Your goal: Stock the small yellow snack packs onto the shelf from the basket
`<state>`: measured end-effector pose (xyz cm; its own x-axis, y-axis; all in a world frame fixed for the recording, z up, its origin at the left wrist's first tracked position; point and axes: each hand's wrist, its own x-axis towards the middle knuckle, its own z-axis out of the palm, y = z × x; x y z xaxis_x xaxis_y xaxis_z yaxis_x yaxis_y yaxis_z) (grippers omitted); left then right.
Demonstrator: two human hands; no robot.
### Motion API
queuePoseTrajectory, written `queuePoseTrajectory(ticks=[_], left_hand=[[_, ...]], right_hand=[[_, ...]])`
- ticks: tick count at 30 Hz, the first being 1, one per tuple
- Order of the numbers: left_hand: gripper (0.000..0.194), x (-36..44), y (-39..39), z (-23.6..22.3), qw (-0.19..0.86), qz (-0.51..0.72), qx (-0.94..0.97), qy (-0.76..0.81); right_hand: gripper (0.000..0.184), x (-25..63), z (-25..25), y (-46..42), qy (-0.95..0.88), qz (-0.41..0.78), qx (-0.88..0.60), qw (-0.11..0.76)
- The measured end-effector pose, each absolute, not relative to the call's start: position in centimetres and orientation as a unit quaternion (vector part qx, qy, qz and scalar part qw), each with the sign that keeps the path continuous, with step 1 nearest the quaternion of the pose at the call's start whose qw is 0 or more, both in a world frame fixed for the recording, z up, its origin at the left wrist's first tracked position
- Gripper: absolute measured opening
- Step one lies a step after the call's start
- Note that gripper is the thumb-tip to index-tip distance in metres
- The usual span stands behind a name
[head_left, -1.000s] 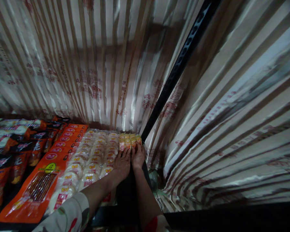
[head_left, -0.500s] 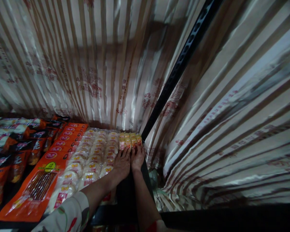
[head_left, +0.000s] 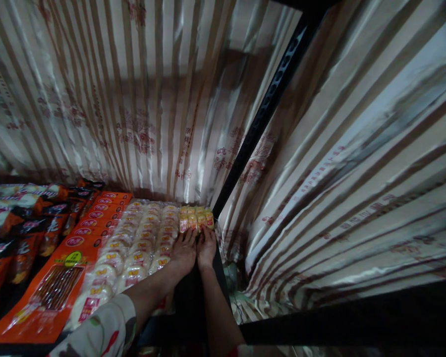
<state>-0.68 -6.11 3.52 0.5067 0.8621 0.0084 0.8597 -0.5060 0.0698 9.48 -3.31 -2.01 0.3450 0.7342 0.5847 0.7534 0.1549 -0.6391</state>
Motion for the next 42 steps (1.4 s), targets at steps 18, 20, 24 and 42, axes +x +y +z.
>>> queuePoseTrajectory(ticks=[18,20,24,42], left_hand=[[0.041,0.1,-8.0,3.9,-0.004,0.025,0.880,0.475],[0.040,0.1,-8.9,4.1,0.005,0.034,0.881,0.473],[0.040,0.0,-10.5,4.4,0.022,0.033,0.881,0.471],[0.039,-1.6,-17.6,5.6,0.053,0.044,0.882,0.466]], right_hand=[[0.038,9.8,-0.9,-8.0,-0.580,0.013,-0.658,0.480],[0.038,9.9,-0.8,-8.7,-0.578,0.017,-0.666,0.472],[0.035,9.9,-0.6,-10.1,-0.579,0.004,-0.661,0.478],[0.035,8.9,-0.2,-17.1,-0.587,0.038,-0.665,0.461]])
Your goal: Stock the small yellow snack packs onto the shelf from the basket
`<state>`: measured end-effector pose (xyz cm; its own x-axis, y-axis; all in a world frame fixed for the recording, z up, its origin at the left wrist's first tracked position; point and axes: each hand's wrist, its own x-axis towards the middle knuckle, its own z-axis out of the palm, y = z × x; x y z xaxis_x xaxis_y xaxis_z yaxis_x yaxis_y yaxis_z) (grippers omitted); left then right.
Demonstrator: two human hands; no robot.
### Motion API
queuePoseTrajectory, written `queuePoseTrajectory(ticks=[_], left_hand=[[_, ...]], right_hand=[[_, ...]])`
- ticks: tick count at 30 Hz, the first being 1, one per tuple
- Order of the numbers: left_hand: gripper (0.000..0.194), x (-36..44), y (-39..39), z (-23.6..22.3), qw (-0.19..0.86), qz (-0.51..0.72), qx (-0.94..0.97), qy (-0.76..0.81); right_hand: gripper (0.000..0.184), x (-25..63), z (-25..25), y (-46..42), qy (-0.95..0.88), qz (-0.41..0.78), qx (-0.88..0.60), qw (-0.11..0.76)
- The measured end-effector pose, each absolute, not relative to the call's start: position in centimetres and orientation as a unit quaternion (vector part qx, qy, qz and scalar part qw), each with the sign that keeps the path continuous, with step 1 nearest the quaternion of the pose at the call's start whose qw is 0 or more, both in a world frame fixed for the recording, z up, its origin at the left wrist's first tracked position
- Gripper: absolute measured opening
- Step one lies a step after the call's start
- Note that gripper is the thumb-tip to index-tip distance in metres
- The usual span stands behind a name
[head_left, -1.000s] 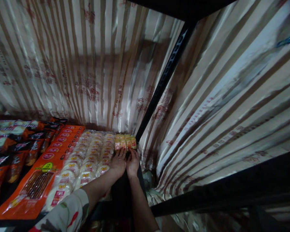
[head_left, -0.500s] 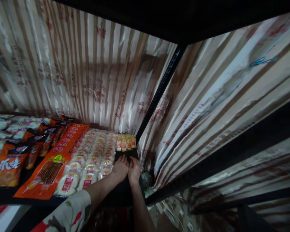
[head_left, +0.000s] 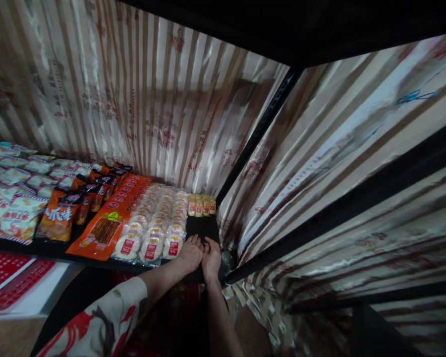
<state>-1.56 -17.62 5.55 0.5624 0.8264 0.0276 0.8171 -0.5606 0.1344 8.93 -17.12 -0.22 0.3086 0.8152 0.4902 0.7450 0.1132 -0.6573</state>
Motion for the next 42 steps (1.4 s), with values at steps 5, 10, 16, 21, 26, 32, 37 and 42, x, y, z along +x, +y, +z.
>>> queuePoseTrajectory(ticks=[5,10,16,21,26,32,37,42], left_hand=[[0.039,-2.2,-19.3,4.8,0.067,0.055,0.880,0.467],[0.039,-2.9,-21.0,3.7,0.077,0.072,0.879,0.465],[0.041,-3.5,-22.9,2.9,0.087,0.077,0.887,0.447],[0.041,-3.9,-24.6,1.8,0.091,0.099,0.890,0.436],[0.037,-4.4,-26.2,0.4,0.108,0.148,0.883,0.432],[0.025,-5.9,-28.4,-1.6,0.114,0.248,0.879,0.390],[0.026,-7.3,-29.8,-3.4,0.176,0.169,0.891,0.383],[0.032,-8.4,-29.9,-4.9,0.316,0.117,0.830,0.444]], right_hand=[[0.035,8.2,0.3,-19.1,-0.587,0.068,-0.670,0.449],[0.036,7.4,0.5,-21.1,-0.585,0.086,-0.681,0.432],[0.037,6.8,0.2,-23.3,-0.581,0.109,-0.679,0.435],[0.037,6.2,-0.1,-25.1,-0.571,0.117,-0.679,0.447],[0.035,5.5,-0.4,-27.2,-0.565,0.146,-0.674,0.453],[0.031,4.3,-1.7,-29.8,-0.571,0.125,-0.670,0.457],[0.031,3.3,-4.3,-31.5,-0.568,0.165,-0.683,0.428],[0.031,2.3,-7.2,-31.3,-0.546,0.250,-0.714,0.359]])
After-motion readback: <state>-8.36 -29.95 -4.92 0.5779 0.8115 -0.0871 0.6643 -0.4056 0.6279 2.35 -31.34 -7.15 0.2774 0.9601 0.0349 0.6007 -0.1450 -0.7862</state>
